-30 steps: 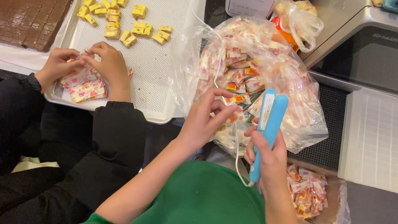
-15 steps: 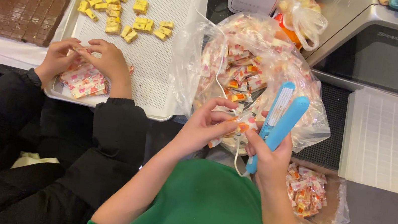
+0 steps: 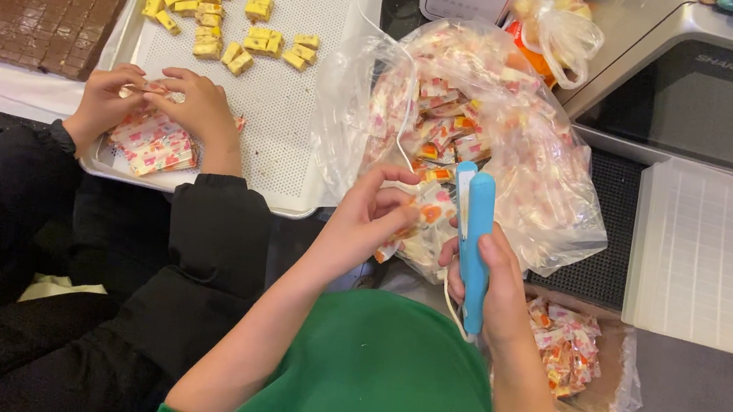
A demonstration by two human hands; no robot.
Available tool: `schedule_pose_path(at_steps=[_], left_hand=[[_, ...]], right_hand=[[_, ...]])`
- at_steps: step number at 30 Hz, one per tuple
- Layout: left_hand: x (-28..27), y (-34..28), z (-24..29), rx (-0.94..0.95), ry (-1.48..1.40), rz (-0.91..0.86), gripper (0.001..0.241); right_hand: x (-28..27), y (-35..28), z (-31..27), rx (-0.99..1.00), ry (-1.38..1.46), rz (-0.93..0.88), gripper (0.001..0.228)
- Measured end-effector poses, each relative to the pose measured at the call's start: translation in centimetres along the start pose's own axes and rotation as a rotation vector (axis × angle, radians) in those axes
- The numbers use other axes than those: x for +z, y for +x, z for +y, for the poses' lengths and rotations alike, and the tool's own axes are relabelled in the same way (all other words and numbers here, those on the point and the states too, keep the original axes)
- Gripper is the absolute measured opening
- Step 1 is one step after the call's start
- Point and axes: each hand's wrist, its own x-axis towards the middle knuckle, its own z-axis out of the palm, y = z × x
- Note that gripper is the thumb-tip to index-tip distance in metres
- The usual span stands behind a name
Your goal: The person uses a blue hand-held heat sealer to seal individual small food packets containing yellow food cubes, taking them from a large plastic bag and placing the sealed packets into a nearby container.
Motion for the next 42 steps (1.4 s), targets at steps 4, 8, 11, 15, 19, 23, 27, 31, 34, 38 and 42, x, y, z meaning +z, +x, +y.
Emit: schedule_pose_path(at_steps=[4, 8, 11, 15, 19, 23, 27, 31, 34, 38, 42], left_hand=[[0.6, 0.1, 0.1, -0.065, -0.153, 0.064, 0.03], [1.9, -0.5, 1.8, -0.03, -0.189, 0.083, 0.038], [1.9, -0.6, 2.6, -0.021, -0.169, 0.106, 0.042], [2.0, -0.9, 2.9, -0.003, -0.126, 0.144, 0.047], [2.1, -1.0, 2.5, 0.015, -0.054, 0.151, 0.046], [2.4, -1.6, 3.6, -0.019, 0.099, 0.115, 0.048], [1.5, -1.8, 3.7, -0.017, 0.226, 0.12, 0.049], [1.5, -2.0, 4.1, -0.013, 0.246, 0.118, 0.05], [1.6, -2.0, 4.4, -0.037, 0.269, 0.133, 0.052], [1.7, -2.0, 4.5, -0.043, 0.263, 0.125, 0.052], [1.6, -1.9, 4.5, -0.06, 0.252, 0.122, 0.052]], right_hand=[[-0.2, -0.1, 0.1, 0.009, -0.016, 0.006, 0.051], [0.0, -0.2, -0.1, 0.017, -0.027, -0.002, 0.05], [-0.1, -0.1, -0.2, 0.029, -0.036, -0.007, 0.048], [-0.2, 0.0, -0.1, 0.031, -0.048, -0.011, 0.049], [-0.1, 0.3, 0.2, 0.037, -0.05, -0.018, 0.05], [0.0, 0.5, -0.4, 0.037, -0.118, -0.045, 0.043], [-0.3, 0.5, -0.6, 0.039, -0.168, -0.064, 0.038], [0.4, 0.4, -1.0, 0.04, -0.198, -0.085, 0.037], [0.3, 0.4, -0.7, 0.051, -0.231, -0.065, 0.032], [0.3, 0.3, -0.7, 0.049, -0.259, -0.057, 0.03], [-0.1, 0.4, -0.4, 0.05, -0.258, -0.059, 0.03]])
